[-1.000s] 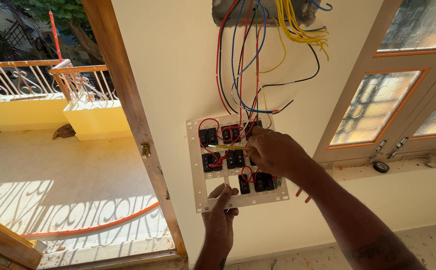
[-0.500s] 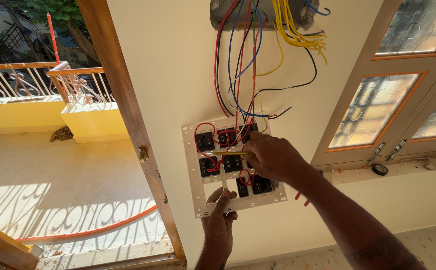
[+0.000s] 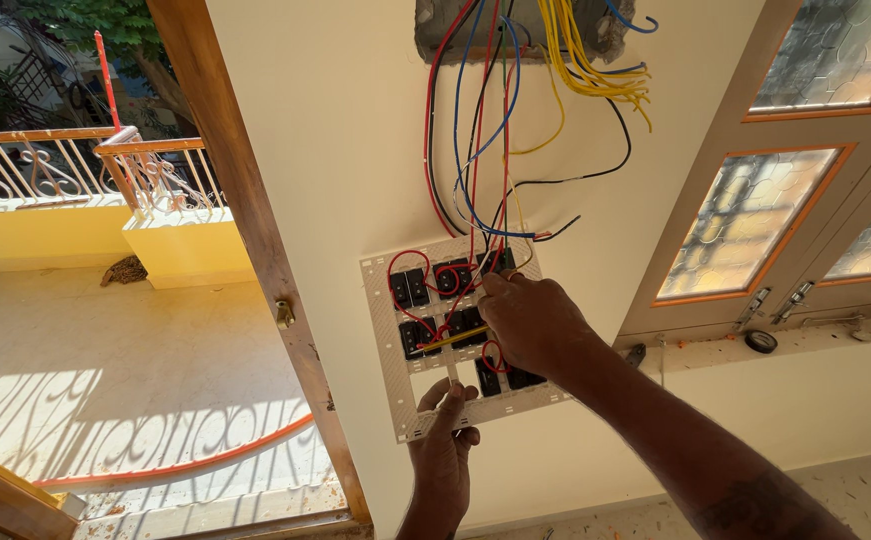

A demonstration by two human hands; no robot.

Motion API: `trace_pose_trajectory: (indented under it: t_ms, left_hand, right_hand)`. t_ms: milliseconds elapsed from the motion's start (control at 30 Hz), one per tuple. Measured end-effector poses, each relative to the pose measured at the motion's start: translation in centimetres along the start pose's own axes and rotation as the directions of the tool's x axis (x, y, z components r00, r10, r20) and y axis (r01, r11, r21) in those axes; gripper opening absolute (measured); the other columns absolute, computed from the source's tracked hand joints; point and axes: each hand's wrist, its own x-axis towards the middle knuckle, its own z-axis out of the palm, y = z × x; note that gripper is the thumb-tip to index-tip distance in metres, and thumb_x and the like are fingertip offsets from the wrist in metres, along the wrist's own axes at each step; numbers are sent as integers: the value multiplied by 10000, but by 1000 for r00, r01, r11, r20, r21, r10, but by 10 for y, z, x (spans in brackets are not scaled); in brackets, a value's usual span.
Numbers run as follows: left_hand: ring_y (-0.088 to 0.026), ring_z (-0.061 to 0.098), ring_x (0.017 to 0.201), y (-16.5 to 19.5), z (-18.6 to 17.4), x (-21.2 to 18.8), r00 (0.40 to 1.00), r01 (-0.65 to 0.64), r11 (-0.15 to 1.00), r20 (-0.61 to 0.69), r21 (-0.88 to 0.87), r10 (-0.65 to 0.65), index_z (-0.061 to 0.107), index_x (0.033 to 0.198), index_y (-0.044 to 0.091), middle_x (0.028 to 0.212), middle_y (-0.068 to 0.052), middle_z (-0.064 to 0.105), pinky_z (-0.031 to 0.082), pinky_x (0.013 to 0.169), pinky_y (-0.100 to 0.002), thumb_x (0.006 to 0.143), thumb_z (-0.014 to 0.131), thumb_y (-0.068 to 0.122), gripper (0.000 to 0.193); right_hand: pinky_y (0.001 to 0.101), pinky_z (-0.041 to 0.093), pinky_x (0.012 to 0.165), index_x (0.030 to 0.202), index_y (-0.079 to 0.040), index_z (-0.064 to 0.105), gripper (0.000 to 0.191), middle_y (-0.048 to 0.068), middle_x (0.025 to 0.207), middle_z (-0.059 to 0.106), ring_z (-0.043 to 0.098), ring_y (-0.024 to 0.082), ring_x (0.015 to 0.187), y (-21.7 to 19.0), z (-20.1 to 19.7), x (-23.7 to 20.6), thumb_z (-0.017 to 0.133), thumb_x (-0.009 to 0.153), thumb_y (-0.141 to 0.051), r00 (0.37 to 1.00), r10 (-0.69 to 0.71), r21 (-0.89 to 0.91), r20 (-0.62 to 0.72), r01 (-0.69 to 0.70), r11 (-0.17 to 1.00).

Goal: The person connects electrical wires to switches on a faceplate using a screwdriver and pliers, then positions the faceplate over the wall-mounted junction box.

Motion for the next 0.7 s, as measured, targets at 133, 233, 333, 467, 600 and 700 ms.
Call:
trace_pose_trajectory:
  t_ms: [133,233,333,467,600,700]
  left_hand:
    - [-96,622,802,4,-2,0,1000,-24,1000,12,15,24,700,1186,30,975,-99,739,482,598,-260,898,737,262,371]
    - [-97,626,801,6,-1,-1,1000,-24,999,10,36,23,691,1185,36,976,-99,744,482,602,-260,894,735,264,373]
    - [-101,610,780,6,1,-3,1000,-30,999,7,43,30,691,1180,35,972,-97,738,479,599,-265,896,735,266,368]
    - [-103,610,772,2,4,-4,999,-40,999,19,30,39,692,1177,41,969,-103,736,473,588,-279,895,723,269,364]
    - [-95,610,777,-1,4,-3,999,-38,999,31,16,37,690,1179,45,976,-84,729,476,590,-274,900,719,270,360]
    - [-102,599,761,0,3,-2,1000,-27,999,6,29,26,691,1180,48,970,-97,737,476,592,-266,910,720,270,350]
  right_hand:
    - [414,564,755,1027,-92,724,193,45,989,611,656,226,974,15,-4,-2,671,890,-217,999,36,276,39,-45,960]
    - [430,544,739,1079,-88,714,252,51,953,606,651,237,918,23,-7,-4,672,905,-266,996,65,425,65,-87,901]
    - [428,549,724,1098,-86,706,267,55,932,603,654,241,918,21,-3,-6,659,912,-271,998,60,392,13,-61,918]
    - [414,572,716,1043,-66,698,240,48,953,603,667,231,961,17,5,-10,658,868,-225,997,-7,262,-75,27,965]
    - [401,583,693,1039,-80,705,212,40,951,616,670,226,966,14,11,-14,668,878,-212,992,51,259,-113,-21,966]
    - [386,590,664,1020,-68,693,202,50,972,608,663,233,976,6,15,-19,677,884,-215,975,55,198,-217,-12,980]
